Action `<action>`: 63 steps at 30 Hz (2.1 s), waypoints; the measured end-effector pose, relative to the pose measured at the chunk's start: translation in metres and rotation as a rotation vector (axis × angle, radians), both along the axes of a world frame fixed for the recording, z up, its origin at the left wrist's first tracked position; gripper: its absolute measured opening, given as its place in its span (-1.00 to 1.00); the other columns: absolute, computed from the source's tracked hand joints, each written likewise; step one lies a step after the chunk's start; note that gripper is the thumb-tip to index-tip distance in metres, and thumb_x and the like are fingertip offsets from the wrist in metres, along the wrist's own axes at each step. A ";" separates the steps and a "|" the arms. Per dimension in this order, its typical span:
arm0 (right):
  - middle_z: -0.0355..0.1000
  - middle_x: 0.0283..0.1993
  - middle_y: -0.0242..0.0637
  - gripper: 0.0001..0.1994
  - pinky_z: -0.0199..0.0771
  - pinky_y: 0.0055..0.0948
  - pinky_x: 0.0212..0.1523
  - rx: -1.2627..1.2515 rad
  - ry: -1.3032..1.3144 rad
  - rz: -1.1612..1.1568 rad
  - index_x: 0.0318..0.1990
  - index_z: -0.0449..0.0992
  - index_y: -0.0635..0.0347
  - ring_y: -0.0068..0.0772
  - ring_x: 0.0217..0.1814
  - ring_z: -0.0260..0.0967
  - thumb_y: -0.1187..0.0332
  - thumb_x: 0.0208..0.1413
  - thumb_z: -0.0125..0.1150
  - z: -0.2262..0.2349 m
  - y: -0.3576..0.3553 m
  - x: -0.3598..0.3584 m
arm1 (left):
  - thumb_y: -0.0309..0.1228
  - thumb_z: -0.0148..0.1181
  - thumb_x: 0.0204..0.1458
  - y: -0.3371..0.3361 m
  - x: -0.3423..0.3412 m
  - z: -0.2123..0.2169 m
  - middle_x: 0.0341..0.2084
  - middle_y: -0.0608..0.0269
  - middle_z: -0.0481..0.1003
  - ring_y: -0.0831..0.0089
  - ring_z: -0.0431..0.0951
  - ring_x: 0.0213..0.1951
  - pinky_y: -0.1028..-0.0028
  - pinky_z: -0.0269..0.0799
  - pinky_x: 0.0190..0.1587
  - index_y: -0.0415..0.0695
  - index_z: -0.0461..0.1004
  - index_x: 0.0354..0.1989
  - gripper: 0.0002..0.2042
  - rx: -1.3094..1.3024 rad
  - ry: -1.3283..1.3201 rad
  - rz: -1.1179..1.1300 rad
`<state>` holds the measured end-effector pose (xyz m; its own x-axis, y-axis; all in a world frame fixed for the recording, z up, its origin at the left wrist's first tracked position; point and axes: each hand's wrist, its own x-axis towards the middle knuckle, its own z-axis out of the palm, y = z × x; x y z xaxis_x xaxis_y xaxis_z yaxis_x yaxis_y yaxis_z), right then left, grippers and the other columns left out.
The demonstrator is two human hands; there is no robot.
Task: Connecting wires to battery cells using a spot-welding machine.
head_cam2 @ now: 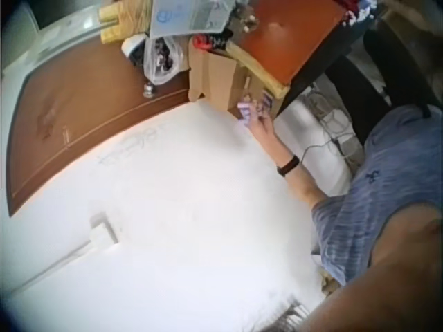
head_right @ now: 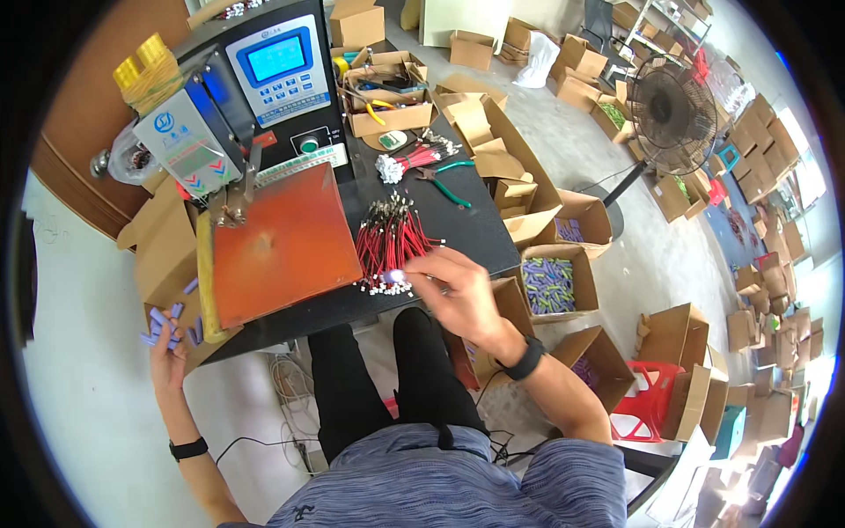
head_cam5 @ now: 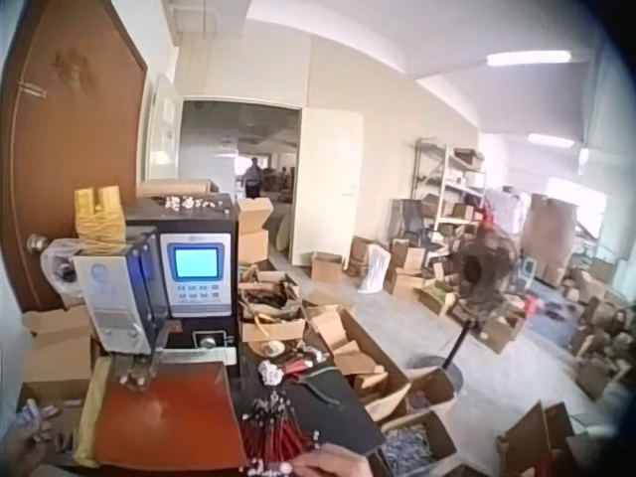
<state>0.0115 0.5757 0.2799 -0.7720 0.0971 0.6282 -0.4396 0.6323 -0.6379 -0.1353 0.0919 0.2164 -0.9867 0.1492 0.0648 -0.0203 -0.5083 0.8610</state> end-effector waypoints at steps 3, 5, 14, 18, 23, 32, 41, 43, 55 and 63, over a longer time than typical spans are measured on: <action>0.45 -0.41 -0.27 -0.93 0.39 -0.46 -0.43 0.090 0.010 -0.189 -0.35 0.59 0.24 -0.36 -0.43 0.41 0.55 -0.03 0.29 -0.021 0.031 0.038 | -0.43 0.24 0.07 0.006 0.016 0.018 -0.29 0.30 0.45 0.59 0.43 -0.36 0.68 0.26 -0.49 -0.18 0.36 -0.02 -0.68 -0.136 0.098 0.112; 0.45 -0.40 -0.27 -0.93 0.41 -0.40 -0.34 0.130 -0.059 -0.343 -0.39 0.60 0.21 -0.28 -0.37 0.41 0.54 -0.08 0.31 -0.051 0.054 0.063 | -0.40 0.28 0.03 0.016 0.025 0.034 -0.30 0.30 0.45 0.60 0.41 -0.37 0.68 0.21 -0.51 -0.18 0.36 -0.05 -0.67 -0.222 0.154 0.077; 0.46 -0.39 -0.24 -0.85 0.45 -0.31 -0.30 0.206 -0.216 -0.408 -0.30 0.55 0.18 -0.18 -0.35 0.45 0.47 -0.09 0.28 -0.097 0.075 0.053 | -0.48 0.28 -0.03 0.085 0.023 0.068 -0.46 0.29 0.45 0.63 0.39 -0.50 0.68 0.19 -0.54 -0.21 0.41 -0.20 -0.76 -0.409 0.373 -0.136; 0.48 -0.42 -0.22 -0.91 0.48 -0.31 -0.32 0.045 -0.206 -0.329 -0.34 0.55 0.17 -0.19 -0.39 0.47 0.43 -0.03 0.22 -0.078 0.056 -0.021 | -0.56 0.25 -0.02 0.125 0.008 0.069 -0.38 0.27 0.48 0.59 0.45 -0.39 0.65 0.30 -0.46 -0.22 0.41 -0.17 -0.77 -0.492 0.423 -0.142; 0.54 -0.35 -0.22 -0.82 0.50 -0.25 -0.20 0.276 -0.564 -0.522 -0.36 0.59 0.10 -0.16 -0.26 0.53 0.22 -0.07 0.29 -0.082 0.069 -0.083 | -0.60 0.25 -0.06 0.161 -0.010 0.071 -0.36 0.28 0.54 0.56 0.52 -0.27 0.56 0.42 -0.17 -0.24 0.49 -0.24 -0.82 -0.609 0.614 -0.210; 0.57 -0.30 -0.14 -0.73 0.50 -0.25 -0.12 0.168 -0.969 -0.571 -0.41 0.63 0.09 -0.12 -0.19 0.54 0.10 -0.18 0.33 -0.108 0.131 -0.035 | -0.58 0.26 -0.05 0.238 -0.031 0.037 -0.31 0.32 0.55 0.56 0.51 -0.22 0.53 0.40 -0.10 -0.19 0.50 -0.26 -0.84 -0.626 0.695 -0.490; 0.50 -0.50 -0.14 -0.91 0.51 -0.41 -0.48 -0.274 -0.886 -0.433 -0.42 0.50 0.37 -0.41 -0.44 0.52 0.53 -0.10 0.13 -0.098 0.167 0.011 | -0.55 0.28 -0.04 0.280 -0.039 0.034 -0.33 0.31 0.54 0.55 0.50 -0.25 0.52 0.40 -0.13 -0.20 0.50 -0.26 -0.84 -0.611 0.789 -0.618; 0.50 -0.45 -0.16 -0.87 0.48 -0.46 -0.56 -0.347 -0.838 -0.395 -0.35 0.47 0.40 -0.41 -0.45 0.50 0.64 -0.08 0.03 -0.094 0.162 0.009 | -0.55 0.29 -0.05 0.279 -0.038 0.034 -0.33 0.29 0.54 0.52 0.52 -0.24 0.50 0.40 -0.13 -0.20 0.50 -0.26 -0.83 -0.612 0.809 -0.582; 0.54 -0.38 -0.16 -0.77 0.49 -0.49 -0.38 -0.319 -0.599 -0.184 -0.19 0.57 0.36 -0.43 -0.39 0.52 0.62 -0.03 0.09 -0.104 0.132 -0.072 | -0.61 0.28 -0.11 0.206 -0.034 0.054 -0.31 0.19 0.54 0.34 0.54 -0.20 0.43 0.40 -0.08 -0.22 0.47 -0.25 -0.78 -0.850 0.896 -0.328; 0.56 -0.38 -0.16 -0.88 0.52 -0.27 -0.23 0.362 -0.672 -0.223 -0.40 0.63 0.12 -0.14 -0.27 0.54 0.33 -0.12 0.29 -0.104 0.120 -0.082 | -0.63 0.28 -0.12 0.202 -0.042 0.063 -0.30 0.18 0.54 0.34 0.54 -0.20 0.43 0.40 -0.08 -0.22 0.47 -0.25 -0.77 -0.862 0.948 -0.310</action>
<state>-0.0702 0.6960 0.1762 -0.9834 0.1725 0.0564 0.1278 0.8789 -0.4596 -0.1774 0.2941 0.2792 -0.5288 0.7009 0.4787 0.7508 0.1232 0.6489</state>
